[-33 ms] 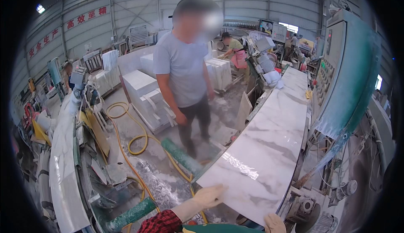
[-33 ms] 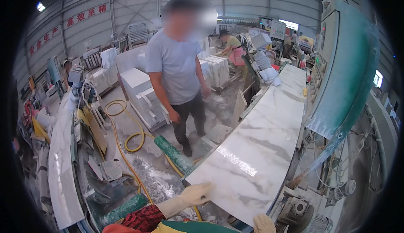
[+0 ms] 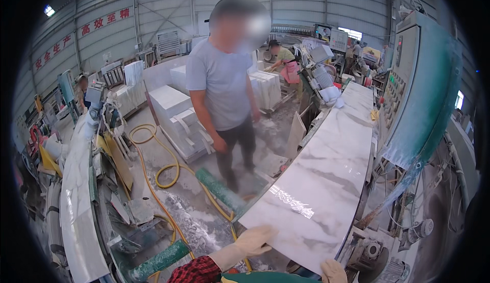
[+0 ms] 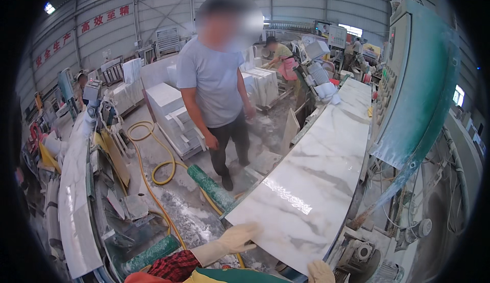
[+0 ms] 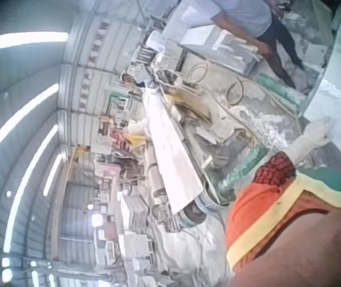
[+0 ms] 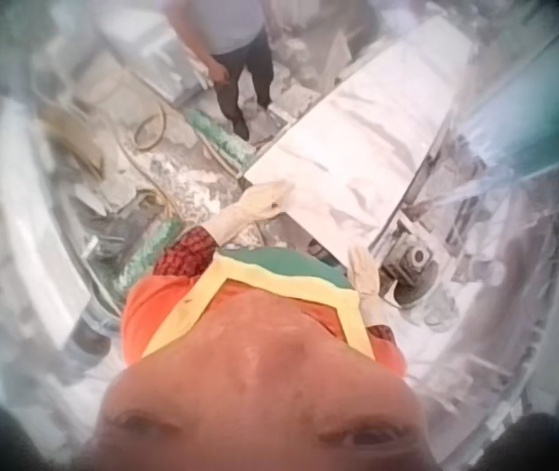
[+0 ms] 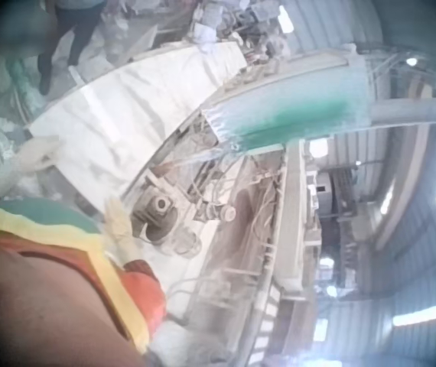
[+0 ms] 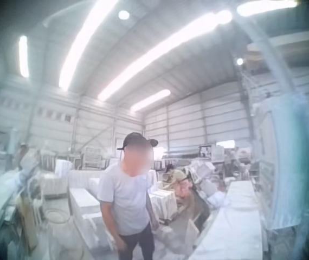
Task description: The person repeatedly picks up large white stone slabs from a conveyor, turns them over, and places them back onto the conveyor. The person wears gloves and an apron while handling the slabs in a factory setting.
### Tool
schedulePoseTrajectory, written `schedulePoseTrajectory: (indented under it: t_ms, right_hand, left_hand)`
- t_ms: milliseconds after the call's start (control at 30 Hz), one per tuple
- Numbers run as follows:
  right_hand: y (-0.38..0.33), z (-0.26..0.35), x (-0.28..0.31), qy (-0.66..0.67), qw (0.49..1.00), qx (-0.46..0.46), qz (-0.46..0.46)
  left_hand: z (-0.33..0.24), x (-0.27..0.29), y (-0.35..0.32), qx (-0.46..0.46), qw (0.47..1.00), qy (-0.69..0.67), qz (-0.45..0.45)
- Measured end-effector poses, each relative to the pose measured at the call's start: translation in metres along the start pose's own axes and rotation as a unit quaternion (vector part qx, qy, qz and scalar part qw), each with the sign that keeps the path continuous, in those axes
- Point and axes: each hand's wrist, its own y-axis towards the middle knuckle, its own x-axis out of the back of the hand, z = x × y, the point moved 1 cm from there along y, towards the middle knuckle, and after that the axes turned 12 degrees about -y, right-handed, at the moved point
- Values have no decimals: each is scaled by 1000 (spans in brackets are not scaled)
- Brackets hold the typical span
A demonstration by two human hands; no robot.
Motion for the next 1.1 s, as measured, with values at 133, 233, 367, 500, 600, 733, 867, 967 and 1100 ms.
schedulePoseTrajectory:
  t_ms: [133,233,367,500,600,733,867,967,1100]
  right_hand:
    - [7,-8,-10,-9,1000,-8,10]
    - [70,30,-23,47,994,42,-87]
    - [140,83,-23,84,988,118,-57]
    - [165,96,-32,49,991,103,-76]
    - [173,98,-47,68,985,114,-114]
    - [174,94,-59,104,979,112,-135]
    - [171,94,-57,86,985,97,-116]
    - [175,91,-63,71,987,101,-104]
    - [181,89,-57,73,985,106,-114]
  left_hand:
    - [5,-23,-8,-42,995,33,86]
    - [5,-21,-8,-37,996,27,82]
    - [20,-26,-10,-44,999,-8,19]
    - [-3,9,-31,73,996,-3,-49]
    - [11,8,-116,289,951,11,-106]
    - [20,-31,-303,553,803,20,-222]
    - [-66,-53,-455,818,516,-73,-244]
    - [-146,-88,-518,784,580,-20,-220]
    - [-173,-117,-527,772,537,-78,-331]
